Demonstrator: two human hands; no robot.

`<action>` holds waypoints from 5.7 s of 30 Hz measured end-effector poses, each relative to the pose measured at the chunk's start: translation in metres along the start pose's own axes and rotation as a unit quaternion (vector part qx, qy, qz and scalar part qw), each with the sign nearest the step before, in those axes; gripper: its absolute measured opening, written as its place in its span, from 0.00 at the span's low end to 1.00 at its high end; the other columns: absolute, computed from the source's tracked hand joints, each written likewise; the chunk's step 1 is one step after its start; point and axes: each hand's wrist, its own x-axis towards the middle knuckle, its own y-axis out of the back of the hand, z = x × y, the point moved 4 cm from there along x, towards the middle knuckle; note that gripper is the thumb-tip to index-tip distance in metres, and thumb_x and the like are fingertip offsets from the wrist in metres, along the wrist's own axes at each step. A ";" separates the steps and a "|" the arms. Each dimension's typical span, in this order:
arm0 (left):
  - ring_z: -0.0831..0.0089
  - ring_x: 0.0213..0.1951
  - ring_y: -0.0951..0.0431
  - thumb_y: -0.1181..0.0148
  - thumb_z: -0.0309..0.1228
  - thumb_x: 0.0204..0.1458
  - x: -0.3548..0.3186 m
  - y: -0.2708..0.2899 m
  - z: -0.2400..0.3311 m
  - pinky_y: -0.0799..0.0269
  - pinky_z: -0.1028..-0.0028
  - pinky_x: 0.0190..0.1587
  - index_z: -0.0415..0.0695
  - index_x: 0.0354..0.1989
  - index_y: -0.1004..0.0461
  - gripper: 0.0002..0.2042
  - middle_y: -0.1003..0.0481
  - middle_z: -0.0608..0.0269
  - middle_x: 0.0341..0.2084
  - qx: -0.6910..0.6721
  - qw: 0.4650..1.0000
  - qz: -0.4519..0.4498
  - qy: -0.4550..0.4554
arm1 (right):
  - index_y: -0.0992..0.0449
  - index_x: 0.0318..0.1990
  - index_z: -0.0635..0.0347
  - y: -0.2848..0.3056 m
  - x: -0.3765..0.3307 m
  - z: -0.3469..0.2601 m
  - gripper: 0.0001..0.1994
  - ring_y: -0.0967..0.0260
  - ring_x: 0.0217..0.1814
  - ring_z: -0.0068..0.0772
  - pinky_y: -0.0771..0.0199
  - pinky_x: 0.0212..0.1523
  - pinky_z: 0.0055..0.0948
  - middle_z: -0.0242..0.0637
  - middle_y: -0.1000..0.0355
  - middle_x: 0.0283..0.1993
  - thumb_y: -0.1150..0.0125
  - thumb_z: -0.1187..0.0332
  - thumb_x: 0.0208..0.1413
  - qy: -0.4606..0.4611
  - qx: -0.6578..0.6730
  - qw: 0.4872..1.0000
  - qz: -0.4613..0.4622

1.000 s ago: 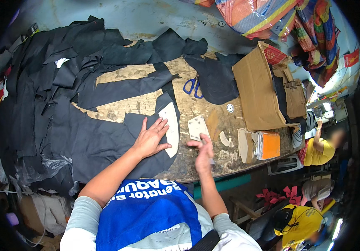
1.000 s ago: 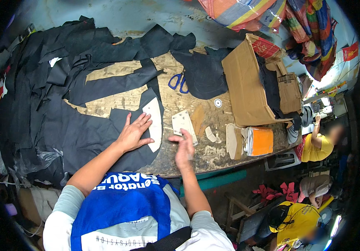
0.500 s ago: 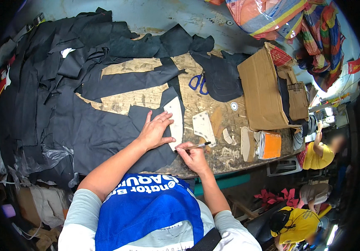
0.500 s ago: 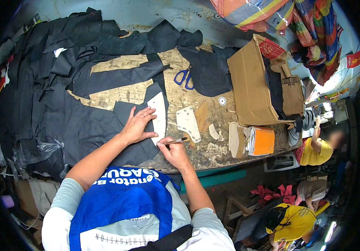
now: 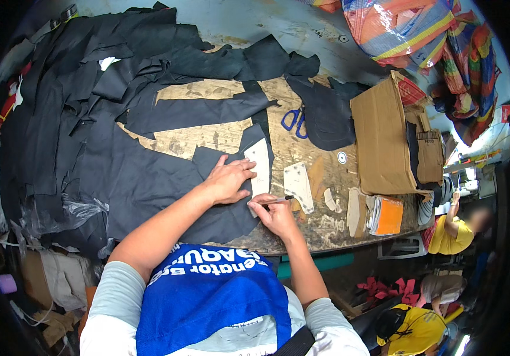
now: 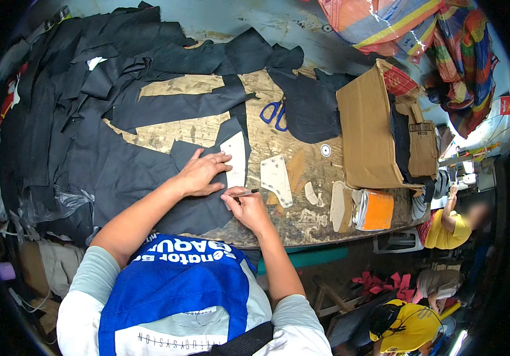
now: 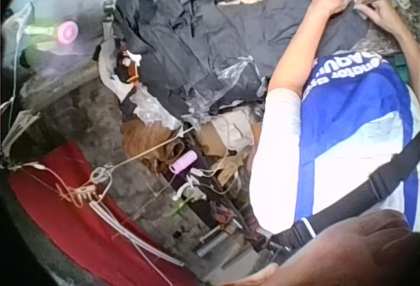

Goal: The person places cardboard templates on black fabric pieces and traces their outlines with a pen. They handle multiple fabric pieces and templates, repositioning them as needed on a cluttered worktable.

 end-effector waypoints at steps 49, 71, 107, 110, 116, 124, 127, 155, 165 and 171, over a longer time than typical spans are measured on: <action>0.63 0.65 0.47 0.30 0.40 0.38 0.004 0.000 0.047 0.53 0.42 0.61 0.42 0.59 0.37 0.37 0.43 0.54 0.62 0.078 0.989 -0.080 0.102 | 0.22 0.26 0.66 0.012 0.144 0.014 0.08 0.27 0.22 0.34 0.29 0.26 0.30 0.46 0.26 0.21 0.32 0.69 0.44 0.026 -0.125 0.991 0.043; 0.65 0.68 0.55 0.29 0.49 0.34 -0.009 -0.005 0.024 0.65 0.30 0.59 0.53 0.58 0.35 0.39 0.47 0.61 0.64 0.001 0.998 -0.008 0.070 | 0.22 0.27 0.63 0.022 0.014 -0.005 0.05 0.28 0.30 0.49 0.29 0.32 0.40 0.48 0.27 0.25 0.37 0.71 0.46 0.028 -0.245 0.950 0.190; 0.64 0.68 0.54 0.29 0.52 0.31 -0.011 -0.013 0.014 0.67 0.32 0.59 0.48 0.60 0.40 0.45 0.46 0.61 0.64 -0.004 0.998 0.022 0.051 | 0.23 0.29 0.68 0.005 0.022 0.007 0.06 0.28 0.24 0.29 0.30 0.26 0.26 0.41 0.25 0.25 0.38 0.72 0.50 -0.001 -0.055 0.997 0.061; 0.61 0.69 0.57 0.29 0.52 0.31 -0.015 -0.012 0.018 0.67 0.31 0.59 0.43 0.63 0.45 0.49 0.50 0.55 0.66 0.004 0.993 0.039 0.110 | 0.23 0.29 0.69 0.008 0.052 0.008 0.06 0.28 0.24 0.32 0.30 0.26 0.27 0.43 0.25 0.26 0.38 0.72 0.49 0.058 -0.081 0.992 0.078; 0.57 0.69 0.62 0.32 0.52 0.36 -0.017 -0.011 0.029 0.65 0.27 0.56 0.45 0.67 0.51 0.50 0.57 0.56 0.68 0.036 0.989 -0.011 0.144 | 0.23 0.28 0.69 0.003 0.114 0.013 0.08 0.26 0.24 0.40 0.29 0.25 0.31 0.48 0.26 0.24 0.37 0.70 0.48 0.039 -0.069 0.994 0.073; 0.60 0.70 0.62 0.33 0.52 0.37 -0.016 -0.005 0.034 0.65 0.25 0.55 0.52 0.64 0.43 0.43 0.55 0.62 0.68 0.038 0.989 -0.044 0.138 | 0.23 0.25 0.69 0.006 0.130 0.013 0.09 0.29 0.19 0.33 0.31 0.22 0.30 0.46 0.28 0.18 0.35 0.70 0.47 0.001 -0.073 0.994 0.083; 0.60 0.70 0.62 0.32 0.51 0.36 -0.016 -0.005 0.034 0.65 0.25 0.55 0.52 0.64 0.42 0.43 0.54 0.61 0.68 0.031 0.990 -0.035 0.136 | 0.23 0.24 0.69 0.010 0.133 0.015 0.09 0.29 0.18 0.33 0.31 0.22 0.30 0.46 0.28 0.18 0.35 0.70 0.46 -0.003 -0.076 0.991 0.110; 0.61 0.70 0.61 0.50 0.48 0.54 -0.022 -0.025 0.024 0.68 0.28 0.57 0.47 0.66 0.49 0.33 0.54 0.60 0.68 0.083 0.992 0.024 0.092 | 0.25 0.37 0.63 -0.008 -0.027 -0.025 0.08 0.28 0.44 0.49 0.28 0.43 0.39 0.51 0.26 0.37 0.38 0.76 0.47 0.024 -0.159 0.966 0.202; 0.67 0.68 0.53 0.63 0.43 0.60 -0.004 0.044 -0.064 0.63 0.34 0.61 0.43 0.65 0.48 0.26 0.51 0.62 0.67 0.190 0.937 0.102 0.274 | 0.25 0.37 0.63 -0.018 -0.017 -0.008 0.13 0.30 0.39 0.48 0.29 0.41 0.38 0.45 0.27 0.34 0.34 0.72 0.40 0.075 -0.271 0.941 0.189; 0.56 0.66 0.49 0.51 0.38 0.57 -0.047 0.050 -0.053 0.60 0.39 0.62 0.42 0.61 0.42 0.25 0.44 0.47 0.62 0.100 0.935 0.286 0.183 | 0.25 0.40 0.68 0.031 -0.022 0.001 0.11 0.26 0.33 0.34 0.27 0.35 0.27 0.44 0.25 0.34 0.45 0.81 0.47 0.010 -0.111 0.940 0.323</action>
